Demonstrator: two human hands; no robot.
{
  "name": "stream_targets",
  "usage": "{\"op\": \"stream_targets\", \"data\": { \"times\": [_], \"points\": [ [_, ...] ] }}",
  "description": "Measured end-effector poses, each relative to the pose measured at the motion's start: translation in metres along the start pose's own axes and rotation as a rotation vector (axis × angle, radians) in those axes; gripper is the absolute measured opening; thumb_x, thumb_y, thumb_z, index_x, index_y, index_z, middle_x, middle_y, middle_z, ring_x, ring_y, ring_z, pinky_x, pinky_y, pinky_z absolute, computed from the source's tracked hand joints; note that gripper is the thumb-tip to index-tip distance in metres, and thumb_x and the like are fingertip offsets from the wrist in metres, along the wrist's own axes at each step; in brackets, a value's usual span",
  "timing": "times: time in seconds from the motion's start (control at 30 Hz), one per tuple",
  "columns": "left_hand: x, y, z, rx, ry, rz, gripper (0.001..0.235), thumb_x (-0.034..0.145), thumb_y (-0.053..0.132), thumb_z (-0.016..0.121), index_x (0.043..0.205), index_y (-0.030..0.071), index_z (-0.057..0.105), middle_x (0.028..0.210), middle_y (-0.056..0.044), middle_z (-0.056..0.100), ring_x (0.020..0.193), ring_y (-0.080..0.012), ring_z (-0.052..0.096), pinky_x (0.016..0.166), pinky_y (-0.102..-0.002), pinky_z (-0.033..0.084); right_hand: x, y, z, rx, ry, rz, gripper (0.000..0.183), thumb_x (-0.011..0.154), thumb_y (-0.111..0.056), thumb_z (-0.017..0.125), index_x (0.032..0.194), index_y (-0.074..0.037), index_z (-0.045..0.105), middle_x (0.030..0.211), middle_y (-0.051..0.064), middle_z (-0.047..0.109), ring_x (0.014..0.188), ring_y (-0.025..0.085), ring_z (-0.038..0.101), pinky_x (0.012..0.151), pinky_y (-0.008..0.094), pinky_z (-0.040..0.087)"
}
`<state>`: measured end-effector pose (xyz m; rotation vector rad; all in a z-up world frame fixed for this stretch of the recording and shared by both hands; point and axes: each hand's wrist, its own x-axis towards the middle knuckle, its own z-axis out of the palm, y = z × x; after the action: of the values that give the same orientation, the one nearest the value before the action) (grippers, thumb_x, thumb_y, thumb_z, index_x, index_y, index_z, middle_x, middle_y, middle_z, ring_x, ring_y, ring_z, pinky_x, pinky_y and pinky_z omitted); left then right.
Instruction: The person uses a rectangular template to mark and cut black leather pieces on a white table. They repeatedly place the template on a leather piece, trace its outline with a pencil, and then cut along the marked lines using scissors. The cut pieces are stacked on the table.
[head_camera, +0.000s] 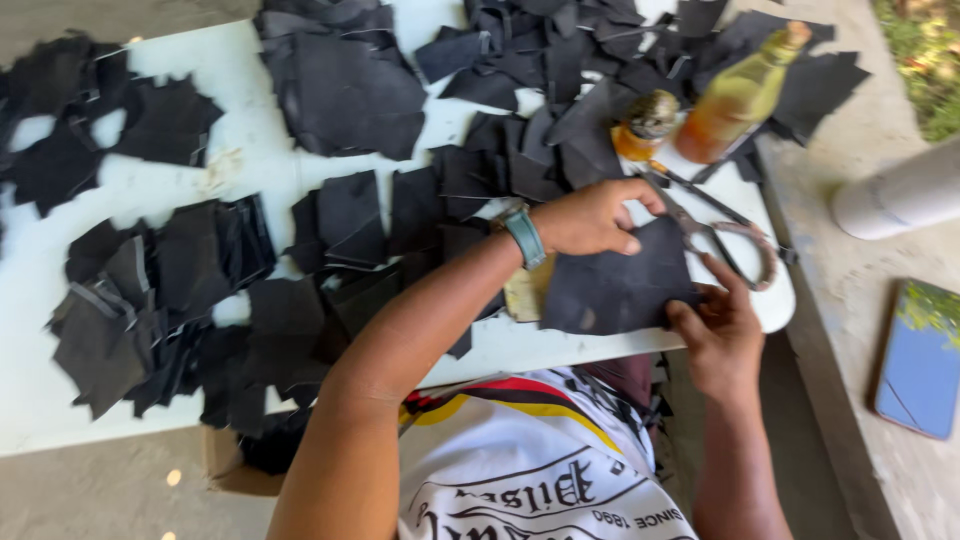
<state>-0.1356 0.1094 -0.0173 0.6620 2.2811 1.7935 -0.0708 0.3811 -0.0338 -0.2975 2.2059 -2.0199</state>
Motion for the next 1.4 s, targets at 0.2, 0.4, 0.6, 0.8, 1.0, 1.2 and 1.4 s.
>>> {"op": "stream_targets", "data": {
  "times": [0.2, 0.4, 0.6, 0.8, 1.0, 1.2, 1.4],
  "points": [
    [-0.075, 0.049, 0.004, -0.1, 0.38, 0.019, 0.059, 0.087, 0.02, 0.08, 0.137, 0.002, 0.053, 0.127, -0.01, 0.066, 0.106, -0.0172, 0.07, 0.09, -0.034, 0.058, 0.011, -0.014, 0.003, 0.447, 0.022, -0.17, 0.055, 0.096, 0.021, 0.059, 0.146, -0.001, 0.051, 0.124, 0.012, 0.068, 0.089, 0.013, 0.071, 0.075, 0.024, 0.058],
    [-0.125, 0.056, 0.027, -0.18, 0.549, -0.022, 0.043, 0.1, 0.034, 0.07, 0.124, -0.001, 0.066, 0.109, -0.013, 0.075, 0.098, -0.0178, 0.069, 0.088, -0.036, 0.058, 0.012, -0.047, 0.046, 0.575, -0.085, -0.181, 0.047, 0.099, 0.018, 0.06, 0.14, -0.003, 0.051, 0.121, 0.016, 0.071, 0.087, 0.015, 0.071, 0.077, 0.028, 0.061],
    [-0.17, 0.061, -0.064, 0.193, 0.855, 0.04, 0.036, 0.097, 0.034, 0.068, 0.111, 0.001, 0.071, 0.099, -0.014, 0.077, 0.088, -0.0233, 0.074, 0.081, -0.034, 0.057, 0.009, -0.069, 0.08, 0.49, -0.156, -0.137, 0.045, 0.1, 0.012, 0.061, 0.14, -0.006, 0.05, 0.117, 0.013, 0.067, 0.097, 0.022, 0.073, 0.086, 0.036, 0.064],
    [-0.205, -0.013, -0.221, 0.508, 1.247, -0.198, 0.025, 0.089, 0.014, 0.078, 0.104, -0.002, 0.068, 0.1, -0.02, 0.074, 0.092, -0.0362, 0.072, 0.082, -0.043, 0.056, 0.01, -0.053, 0.074, 0.327, -0.174, -0.133, 0.039, 0.102, 0.012, 0.058, 0.138, -0.001, 0.054, 0.12, 0.013, 0.067, 0.099, 0.021, 0.071, 0.093, 0.036, 0.061],
    [-0.218, -0.057, -0.252, 0.724, 1.35, -0.48, 0.046, 0.078, 0.017, 0.088, 0.113, 0.001, 0.063, 0.107, -0.022, 0.072, 0.101, -0.0435, 0.068, 0.084, -0.048, 0.055, 0.008, -0.058, 0.082, -0.499, -0.284, -0.273, 0.048, 0.089, -0.002, 0.072, 0.135, -0.001, 0.057, 0.129, 0.018, 0.063, 0.117, 0.033, 0.064, 0.1, 0.041, 0.054],
    [-0.229, 0.003, -0.216, 0.936, 1.306, -0.346, 0.052, 0.084, 0.018, 0.089, 0.126, 0.003, 0.062, 0.126, -0.017, 0.062, 0.113, -0.0406, 0.062, 0.09, -0.047, 0.052, 0.014, -0.058, 0.084, -0.925, -0.342, -0.4, 0.061, 0.08, -0.029, 0.077, 0.135, -0.01, 0.062, 0.144, 0.021, 0.054, 0.134, 0.043, 0.045, 0.111, 0.051, 0.039],
    [-0.185, 0.039, -0.156, 0.884, 1.039, -0.047, 0.031, 0.089, 0.013, 0.084, 0.115, 0.003, 0.069, 0.125, -0.013, 0.065, 0.116, -0.0345, 0.065, 0.1, -0.043, 0.052, 0.013, -0.051, 0.093, -0.955, -0.276, -0.424, 0.053, 0.08, -0.03, 0.076, 0.129, -0.012, 0.066, 0.141, 0.016, 0.058, 0.132, 0.04, 0.047, 0.11, 0.05, 0.039]
  ]
}}
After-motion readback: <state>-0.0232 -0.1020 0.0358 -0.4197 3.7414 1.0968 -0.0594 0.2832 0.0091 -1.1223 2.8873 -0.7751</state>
